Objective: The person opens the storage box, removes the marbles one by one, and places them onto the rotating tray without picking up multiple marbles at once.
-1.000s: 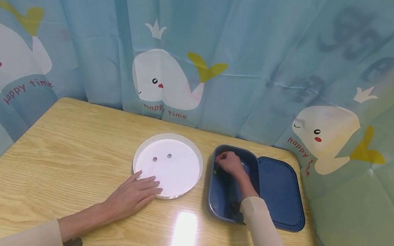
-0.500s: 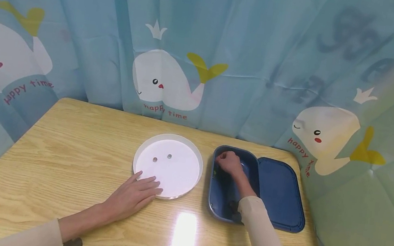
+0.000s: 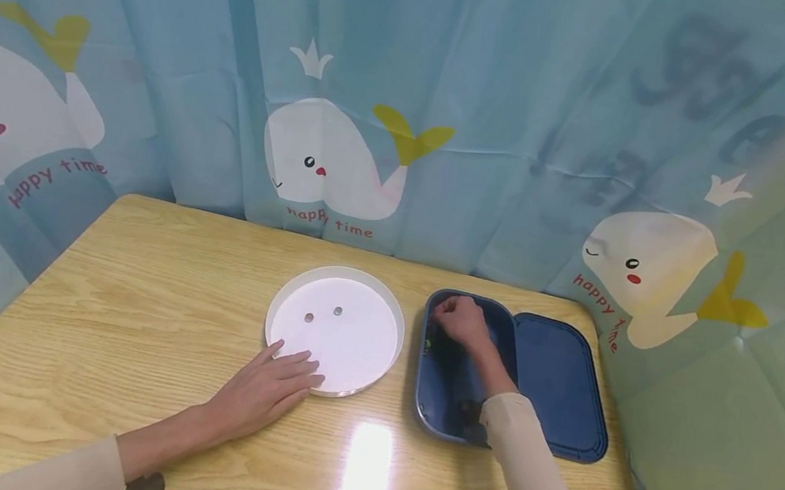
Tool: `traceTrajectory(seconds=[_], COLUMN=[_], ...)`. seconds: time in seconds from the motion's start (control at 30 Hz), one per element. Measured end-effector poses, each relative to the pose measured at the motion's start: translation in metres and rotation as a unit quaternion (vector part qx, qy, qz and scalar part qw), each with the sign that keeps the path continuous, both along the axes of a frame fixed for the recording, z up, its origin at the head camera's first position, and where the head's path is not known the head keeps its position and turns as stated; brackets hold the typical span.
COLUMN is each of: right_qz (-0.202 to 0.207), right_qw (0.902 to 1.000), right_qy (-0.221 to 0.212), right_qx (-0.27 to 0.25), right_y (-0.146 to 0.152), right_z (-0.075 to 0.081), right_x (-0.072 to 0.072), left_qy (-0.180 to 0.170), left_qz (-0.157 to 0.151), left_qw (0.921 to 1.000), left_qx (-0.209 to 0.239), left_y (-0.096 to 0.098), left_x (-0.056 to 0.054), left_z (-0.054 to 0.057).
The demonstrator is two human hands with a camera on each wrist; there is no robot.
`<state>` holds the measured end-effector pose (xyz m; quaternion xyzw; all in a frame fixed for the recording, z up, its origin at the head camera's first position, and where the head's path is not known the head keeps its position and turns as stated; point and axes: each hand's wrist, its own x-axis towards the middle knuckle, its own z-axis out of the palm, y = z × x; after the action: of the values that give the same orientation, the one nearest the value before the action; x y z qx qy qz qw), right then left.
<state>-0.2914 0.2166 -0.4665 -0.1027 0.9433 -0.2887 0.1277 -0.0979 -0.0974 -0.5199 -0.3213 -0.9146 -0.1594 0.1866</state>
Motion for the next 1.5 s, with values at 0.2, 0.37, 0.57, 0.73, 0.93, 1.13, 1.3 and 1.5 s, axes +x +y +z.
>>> traceTrajectory(seconds=[0.2,0.37,0.57,0.73,0.93,1.13,1.3,1.5], right_qz=[-0.001,-0.016,-0.015,0.011,0.043,0.071,0.091,0.106], right_qw=[0.9989,0.9951,0.9911,0.9877,0.9842,0.9846,0.9852,0.9838], right_qy=[0.000,-0.015,-0.012,-0.010,-0.018,-0.009,-0.007,-0.006], right_qx=[-0.048,-0.096,-0.132,-0.156,-0.171,-0.160,-0.145,-0.144], right_y=[0.004,0.011,0.009,-0.005,-0.027,-0.051,-0.069,-0.083], right_z=[0.014,0.028,0.039,0.047,0.049,0.041,0.035,0.020], right_x=[0.002,0.003,0.004,0.011,0.017,0.017,0.019,0.020], left_qy=[-0.002,0.000,0.002,0.006,-0.001,-0.001,-0.004,-0.005], left_qz=[-0.001,-0.001,0.001,0.000,-0.002,-0.003,-0.001,-0.001], left_qw=[1.0000,1.0000,1.0000,1.0000,1.0000,1.0000,0.9999,0.9999], left_qx=[-0.001,0.001,0.009,0.008,0.005,-0.004,-0.014,-0.017], left_y=[0.000,0.000,0.000,0.000,0.000,0.000,-0.001,-0.001], left_x=[-0.001,-0.001,0.000,0.000,0.000,0.000,0.000,0.000], left_z=[0.000,-0.001,-0.002,-0.002,0.000,0.001,0.002,0.003])
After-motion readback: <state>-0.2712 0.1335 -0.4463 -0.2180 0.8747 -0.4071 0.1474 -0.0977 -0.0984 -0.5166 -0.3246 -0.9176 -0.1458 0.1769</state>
